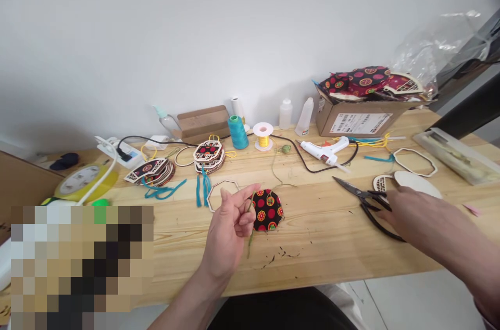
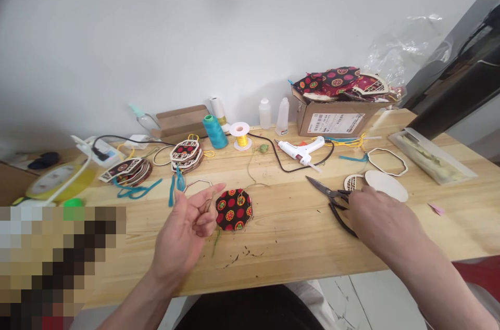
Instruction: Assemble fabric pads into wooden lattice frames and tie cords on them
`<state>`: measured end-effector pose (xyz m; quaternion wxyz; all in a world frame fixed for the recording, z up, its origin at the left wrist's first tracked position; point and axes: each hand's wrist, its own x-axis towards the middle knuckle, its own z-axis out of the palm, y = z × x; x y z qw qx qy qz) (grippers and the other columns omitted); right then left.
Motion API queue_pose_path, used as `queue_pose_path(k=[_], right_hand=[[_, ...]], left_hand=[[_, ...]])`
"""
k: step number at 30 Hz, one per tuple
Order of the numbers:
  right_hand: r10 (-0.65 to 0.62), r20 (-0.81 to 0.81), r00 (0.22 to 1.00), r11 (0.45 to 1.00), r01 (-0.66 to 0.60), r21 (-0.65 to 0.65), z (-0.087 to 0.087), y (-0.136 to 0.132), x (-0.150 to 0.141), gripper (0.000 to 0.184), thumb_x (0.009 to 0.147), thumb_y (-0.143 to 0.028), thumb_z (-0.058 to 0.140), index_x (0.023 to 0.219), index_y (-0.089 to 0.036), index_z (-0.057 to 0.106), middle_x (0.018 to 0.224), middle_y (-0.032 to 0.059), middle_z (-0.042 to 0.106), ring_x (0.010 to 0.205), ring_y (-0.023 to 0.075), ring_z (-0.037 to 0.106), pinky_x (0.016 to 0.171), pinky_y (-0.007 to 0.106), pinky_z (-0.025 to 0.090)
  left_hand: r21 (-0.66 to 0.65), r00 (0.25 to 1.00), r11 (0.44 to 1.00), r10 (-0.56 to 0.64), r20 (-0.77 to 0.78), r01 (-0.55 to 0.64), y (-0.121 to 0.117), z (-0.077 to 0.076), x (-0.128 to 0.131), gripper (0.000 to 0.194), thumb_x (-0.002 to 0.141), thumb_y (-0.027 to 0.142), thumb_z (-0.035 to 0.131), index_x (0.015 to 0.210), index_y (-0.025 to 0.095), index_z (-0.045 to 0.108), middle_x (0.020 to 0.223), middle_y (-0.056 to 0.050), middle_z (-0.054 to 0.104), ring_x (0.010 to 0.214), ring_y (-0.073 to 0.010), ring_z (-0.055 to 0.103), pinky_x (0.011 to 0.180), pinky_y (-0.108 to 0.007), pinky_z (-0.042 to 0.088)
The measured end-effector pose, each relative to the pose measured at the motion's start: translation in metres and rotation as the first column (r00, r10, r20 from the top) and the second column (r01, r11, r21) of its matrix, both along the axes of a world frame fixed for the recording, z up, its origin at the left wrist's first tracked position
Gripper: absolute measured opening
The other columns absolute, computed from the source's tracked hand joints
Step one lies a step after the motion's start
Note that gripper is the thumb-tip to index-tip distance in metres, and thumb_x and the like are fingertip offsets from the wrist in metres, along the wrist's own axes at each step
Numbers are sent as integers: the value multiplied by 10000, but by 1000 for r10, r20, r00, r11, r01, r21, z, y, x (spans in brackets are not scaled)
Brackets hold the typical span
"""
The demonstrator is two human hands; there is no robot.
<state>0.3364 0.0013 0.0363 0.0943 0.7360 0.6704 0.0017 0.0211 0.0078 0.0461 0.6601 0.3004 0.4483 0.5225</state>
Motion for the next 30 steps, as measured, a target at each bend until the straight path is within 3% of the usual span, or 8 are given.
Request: queue_pose_path(k=[2, 6, 13, 16, 22, 25, 27, 30], right_hand=[[5, 29, 1000, 993, -9, 121, 11, 7, -17, 246, 847, -364, 488, 675, -207, 569, 747, 129, 630, 689, 252, 623, 523, 325, 352], [316, -210, 925, 942, -280, 185, 23, 26, -70, 204, 899, -290, 438, 903, -210, 625, 901, 69, 654, 775, 203, 627, 612, 290, 399], [572, -248, 782, 819, -560, 124, 3, 76, -134, 200, 838, -131, 475, 967, -169, 623, 908, 85, 660, 756, 193, 621, 582, 267, 355], [530, -309, 790, 839, -542, 53, 5, 101, -146, 168, 806, -111, 497, 848, -151, 654, 852, 101, 683, 762, 203, 618, 603, 267, 370], [471, -374, 799, 879, -390, 276, 34, 118, -155, 396, 833, -72, 403, 1194, -140, 551, 1085, 131, 648, 877, 210, 603, 670, 281, 394], [416, -672, 613, 905, -352, 239, 37, 97, -156, 247, 872, -206, 448, 859, -163, 691, 817, 62, 689, 713, 158, 593, 627, 260, 394], [265, -882, 390, 914, -392, 101, 35, 82, -155, 318, 868, -339, 492, 708, -149, 689, 630, 26, 645, 590, 124, 546, 574, 249, 388], [-2, -999, 48, 878, -478, -25, 31, 67, -154, 305, 758, -435, 636, 770, -139, 709, 690, 22, 668, 633, 123, 559, 618, 261, 420]], left_hand=[[10, 1000, 1000, -6, 25, 5, -2, 1, 0, 743, 769, 691, 445, 1150, 82, 634, 572, 49, 277, 512, -70, 210, 440, -183, 145], [17, 999, 1000, 11, 52, -12, -5, 2, -1, 724, 822, 668, 363, 1178, 88, 610, 560, 49, 288, 498, -73, 198, 447, -192, 154], [-46, 992, 999, 33, 123, -28, -8, 9, -4, 652, 883, 586, 314, 1089, 56, 634, 538, 56, 275, 483, -71, 156, 442, -202, 151], [-76, 986, 997, 23, 162, -11, -9, 11, -4, 649, 888, 577, 306, 1097, 52, 626, 535, 59, 269, 479, -71, 156, 441, -205, 148], [-60, 988, 998, -20, 153, 29, -8, 7, -1, 658, 880, 592, 317, 1166, 63, 583, 544, 57, 293, 477, -67, 173, 439, -196, 148], [-49, 993, 999, -4, 118, 10, -6, 5, 1, 673, 861, 618, 342, 1268, 109, 510, 557, 56, 317, 480, -68, 191, 438, -185, 156], [-40, 995, 999, 0, 103, 4, -4, 4, 2, 696, 843, 638, 359, 1315, 138, 463, 560, 56, 328, 480, -69, 202, 434, -179, 162], [-32, 996, 999, -1, 89, 4, 0, 5, 6, 710, 821, 658, 385, 1329, 165, 442, 567, 53, 345, 482, -71, 228, 429, -169, 173]])
